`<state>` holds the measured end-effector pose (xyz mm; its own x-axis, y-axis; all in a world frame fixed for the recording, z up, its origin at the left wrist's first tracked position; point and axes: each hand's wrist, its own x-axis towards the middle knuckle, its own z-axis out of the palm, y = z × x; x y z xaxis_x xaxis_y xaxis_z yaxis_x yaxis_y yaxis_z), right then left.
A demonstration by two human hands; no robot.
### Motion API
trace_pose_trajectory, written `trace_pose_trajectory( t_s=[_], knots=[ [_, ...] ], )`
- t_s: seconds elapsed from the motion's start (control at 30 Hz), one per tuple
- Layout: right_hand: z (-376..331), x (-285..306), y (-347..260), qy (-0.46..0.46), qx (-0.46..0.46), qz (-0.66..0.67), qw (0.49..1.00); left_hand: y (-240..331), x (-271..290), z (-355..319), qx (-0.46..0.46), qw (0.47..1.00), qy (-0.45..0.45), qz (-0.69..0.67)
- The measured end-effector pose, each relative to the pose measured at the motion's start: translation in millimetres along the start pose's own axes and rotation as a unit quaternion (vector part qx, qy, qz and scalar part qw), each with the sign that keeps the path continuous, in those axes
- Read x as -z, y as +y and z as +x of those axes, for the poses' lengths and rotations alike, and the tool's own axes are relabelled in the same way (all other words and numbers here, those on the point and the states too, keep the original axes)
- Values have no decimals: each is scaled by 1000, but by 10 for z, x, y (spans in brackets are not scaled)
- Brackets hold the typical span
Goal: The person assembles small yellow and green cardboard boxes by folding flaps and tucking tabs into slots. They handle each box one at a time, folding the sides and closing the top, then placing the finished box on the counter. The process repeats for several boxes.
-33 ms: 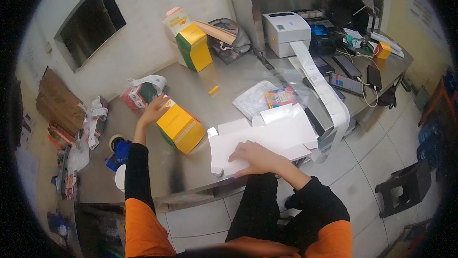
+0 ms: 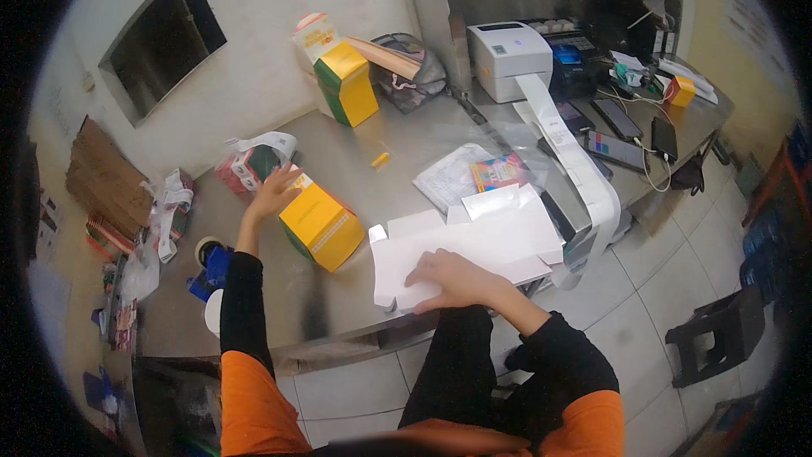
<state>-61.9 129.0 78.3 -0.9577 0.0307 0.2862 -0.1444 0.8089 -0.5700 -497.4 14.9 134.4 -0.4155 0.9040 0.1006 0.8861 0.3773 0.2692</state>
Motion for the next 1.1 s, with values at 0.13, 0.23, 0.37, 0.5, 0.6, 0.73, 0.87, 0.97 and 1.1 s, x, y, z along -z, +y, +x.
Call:
trace_pose_trajectory(
  t_s=[0.13,0.23,0.37,0.5,0.6,0.73,0.87,0.97,1.1],
  knots=[
    [52,50,74,-44,-31,26,998,261,271,-143,-24,999,22,-8],
    [115,72,135,-13,-9,35,999,512,459,-263,-53,994,92,-27],
    [103,65,-63,121,-67,-1,990,1143,383,-805,-135,955,261,-37],
    [16,247,-493,337,-75,-76,936,1958,4,-1338,-242,873,75,-417],
    [-119,437,-790,422,-47,-135,895,2438,-145,-1356,-291,853,125,-415],
    [-419,584,-1092,478,22,-227,848,3045,-163,-1403,-372,786,240,-431],
    [-1008,591,-1427,493,80,-315,807,3627,-144,-1736,-388,773,308,-396],
    [-1426,542,-1585,428,43,-276,860,3896,-166,-1948,-374,772,288,-425],
    [-1707,459,-1621,497,14,-200,844,4127,-305,-2137,-390,771,232,-446]
  ],
)
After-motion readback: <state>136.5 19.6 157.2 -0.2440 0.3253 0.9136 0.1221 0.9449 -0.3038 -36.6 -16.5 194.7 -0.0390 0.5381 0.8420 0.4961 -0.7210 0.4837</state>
